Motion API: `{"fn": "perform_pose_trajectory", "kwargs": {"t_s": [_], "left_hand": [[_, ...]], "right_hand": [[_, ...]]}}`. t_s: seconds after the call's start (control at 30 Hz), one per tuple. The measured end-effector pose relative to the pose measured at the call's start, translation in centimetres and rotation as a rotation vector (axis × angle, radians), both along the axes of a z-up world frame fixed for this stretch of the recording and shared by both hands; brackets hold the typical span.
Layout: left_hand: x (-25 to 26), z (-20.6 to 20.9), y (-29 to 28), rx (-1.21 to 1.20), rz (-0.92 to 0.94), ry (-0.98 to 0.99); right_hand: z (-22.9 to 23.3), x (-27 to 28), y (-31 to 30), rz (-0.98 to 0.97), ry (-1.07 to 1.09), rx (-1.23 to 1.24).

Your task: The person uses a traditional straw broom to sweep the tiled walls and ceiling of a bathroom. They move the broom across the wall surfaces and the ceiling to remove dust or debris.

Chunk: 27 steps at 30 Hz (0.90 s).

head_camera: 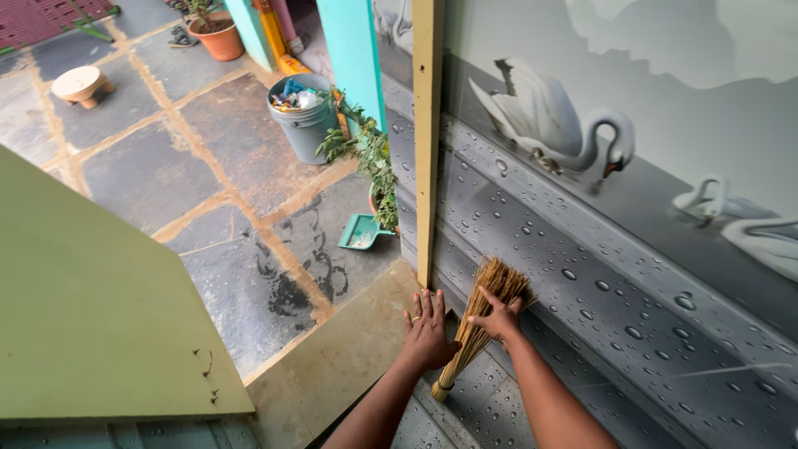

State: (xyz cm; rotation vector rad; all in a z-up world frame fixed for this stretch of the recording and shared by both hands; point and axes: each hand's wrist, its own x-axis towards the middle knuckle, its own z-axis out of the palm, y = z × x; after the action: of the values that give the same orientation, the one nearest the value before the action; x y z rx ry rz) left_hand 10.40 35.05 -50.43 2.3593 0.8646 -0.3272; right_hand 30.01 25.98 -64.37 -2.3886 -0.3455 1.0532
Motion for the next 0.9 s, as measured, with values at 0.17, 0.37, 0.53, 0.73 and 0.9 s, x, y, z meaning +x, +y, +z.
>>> {"fn": "perform_pose_trajectory", "kwargs": {"t_s": [0.17, 0.37, 0.53, 0.73, 0.9], "left_hand": [[-0.2, -2.0, 0.1, -0.02, 0.064, 0.007], [-1.2, -4.0, 0.5, -0.038, 0.146, 0.062], [-3.3, -4.5, 1.0, -0.068, 0.233, 0.141], [-4.9, 0.2, 2.0, -0.096, 0.228, 0.202], [-3.5, 8.2, 1.6, -0.174, 0.284, -0.007]], "right_hand": [[-2.1, 0.5, 1.3, -0.076, 0.048, 0.096], [-0.4, -1.3, 1.2, -0.025, -0.009, 0.147], [6.1, -4.2, 2.1, -0.007, -0.212, 0.049], [18.7, -4.4, 4.5, 0.022, -0.293, 0.131], [32.0, -5.2, 5.0, 0.192, -0.363, 0.187]]}}
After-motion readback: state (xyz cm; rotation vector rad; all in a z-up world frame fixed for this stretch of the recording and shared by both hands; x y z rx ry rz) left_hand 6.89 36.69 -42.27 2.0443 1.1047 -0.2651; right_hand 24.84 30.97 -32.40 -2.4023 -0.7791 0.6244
